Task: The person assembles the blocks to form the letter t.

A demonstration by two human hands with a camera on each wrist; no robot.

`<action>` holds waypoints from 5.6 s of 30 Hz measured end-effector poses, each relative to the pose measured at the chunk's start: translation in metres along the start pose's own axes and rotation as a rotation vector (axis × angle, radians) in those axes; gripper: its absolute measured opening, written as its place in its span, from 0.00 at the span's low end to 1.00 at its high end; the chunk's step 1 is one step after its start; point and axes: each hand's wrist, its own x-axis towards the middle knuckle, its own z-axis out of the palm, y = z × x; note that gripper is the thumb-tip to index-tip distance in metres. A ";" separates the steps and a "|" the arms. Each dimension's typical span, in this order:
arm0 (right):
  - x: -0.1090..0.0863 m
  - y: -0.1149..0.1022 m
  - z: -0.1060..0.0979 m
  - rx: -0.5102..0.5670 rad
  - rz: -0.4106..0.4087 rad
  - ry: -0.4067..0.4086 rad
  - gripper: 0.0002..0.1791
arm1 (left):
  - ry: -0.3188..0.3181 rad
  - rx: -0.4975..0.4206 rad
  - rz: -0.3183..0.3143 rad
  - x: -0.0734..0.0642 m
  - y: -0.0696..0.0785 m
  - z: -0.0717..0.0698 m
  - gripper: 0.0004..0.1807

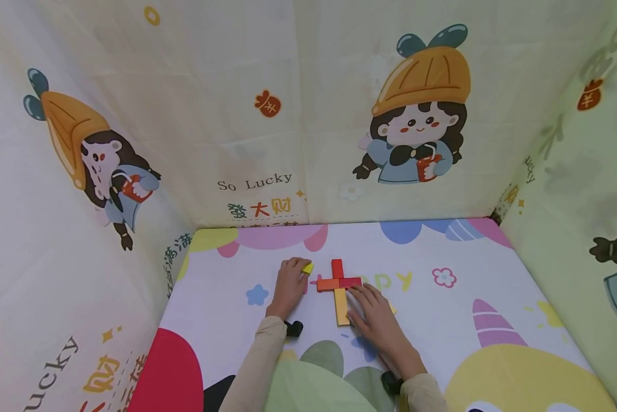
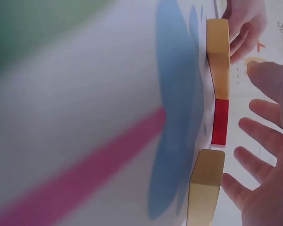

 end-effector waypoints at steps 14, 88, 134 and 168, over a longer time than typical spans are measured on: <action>0.020 0.011 -0.006 -0.010 0.044 -0.208 0.39 | 0.023 0.002 0.018 -0.017 -0.003 -0.009 0.20; 0.025 0.016 -0.007 -0.069 0.084 -0.323 0.37 | 0.032 0.024 0.329 -0.124 0.065 0.029 0.21; 0.024 0.017 -0.006 -0.044 0.089 -0.318 0.38 | 0.075 -0.017 0.293 -0.083 0.044 0.016 0.26; -0.019 -0.019 -0.017 -0.003 0.131 -0.126 0.20 | -0.099 0.030 0.250 -0.052 0.038 0.030 0.34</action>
